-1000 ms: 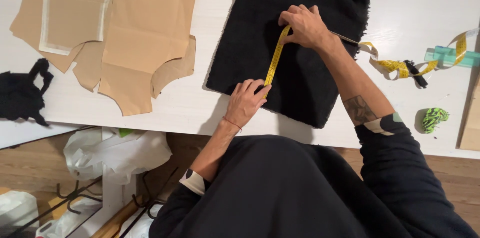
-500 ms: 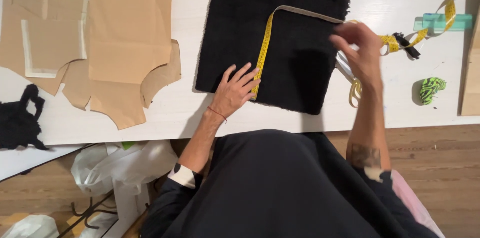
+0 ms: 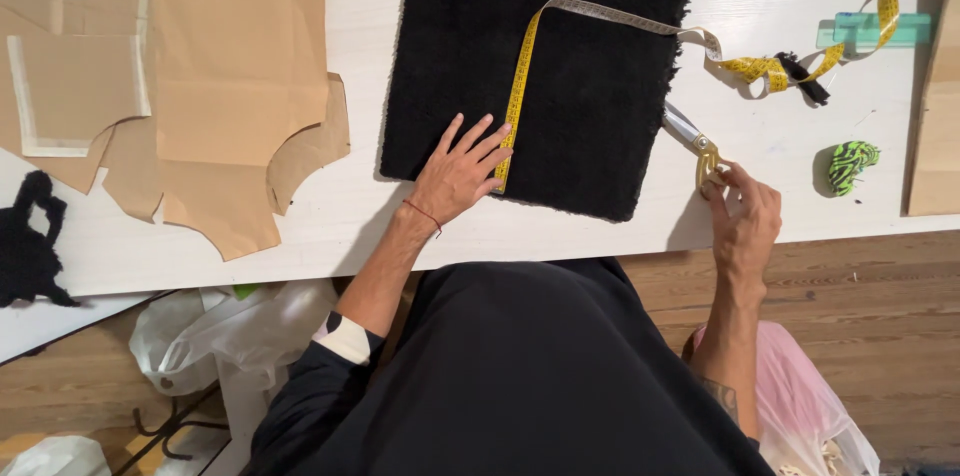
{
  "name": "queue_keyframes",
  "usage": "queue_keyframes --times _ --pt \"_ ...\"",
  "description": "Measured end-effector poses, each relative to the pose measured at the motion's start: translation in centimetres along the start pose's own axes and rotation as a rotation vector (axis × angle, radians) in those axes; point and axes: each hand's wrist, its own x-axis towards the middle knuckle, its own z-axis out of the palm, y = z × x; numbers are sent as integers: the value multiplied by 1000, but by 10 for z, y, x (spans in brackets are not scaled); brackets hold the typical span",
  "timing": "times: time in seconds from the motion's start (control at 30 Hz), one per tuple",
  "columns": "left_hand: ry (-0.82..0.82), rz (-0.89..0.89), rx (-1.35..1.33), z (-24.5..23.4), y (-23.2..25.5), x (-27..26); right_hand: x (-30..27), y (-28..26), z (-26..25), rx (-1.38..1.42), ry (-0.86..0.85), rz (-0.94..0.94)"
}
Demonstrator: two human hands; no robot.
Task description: Cut out pieces of black fabric using paper patterns and scissors, followed by measuring.
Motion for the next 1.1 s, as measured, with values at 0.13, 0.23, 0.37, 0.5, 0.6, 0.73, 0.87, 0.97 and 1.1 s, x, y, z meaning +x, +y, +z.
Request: queue_keyframes --times 0.13,0.23,0.37,0.5,0.6,0.73,0.87,0.97,1.1 --pt "-27 -6 -23 -7 0 1 6 8 1 -74 -9 41" --pt "-1 -5 -66 -9 -2 -3 14 9 -3 -83 -77 86" --pt "79 5 -112 -1 -8 -7 22 13 -6 4 -120 177" --pt "114 14 -118 -9 -4 -12 19 26 -18 -16 -118 151" --pt "142 19 -130 -12 -2 -15 17 28 -38 22 -168 162" --pt "211 -18 -178 -12 -2 -18 25 40 -66 172 -480 246" --pt "296 -144 -165 -23 5 -18 39 84 -58 648 -894 187" --pt "448 -261 -109 -10 19 -17 97 64 -44 700 -1198 -19" --pt "569 -440 81 -7 76 -9 149 -8 -24 1014 -1632 -279"
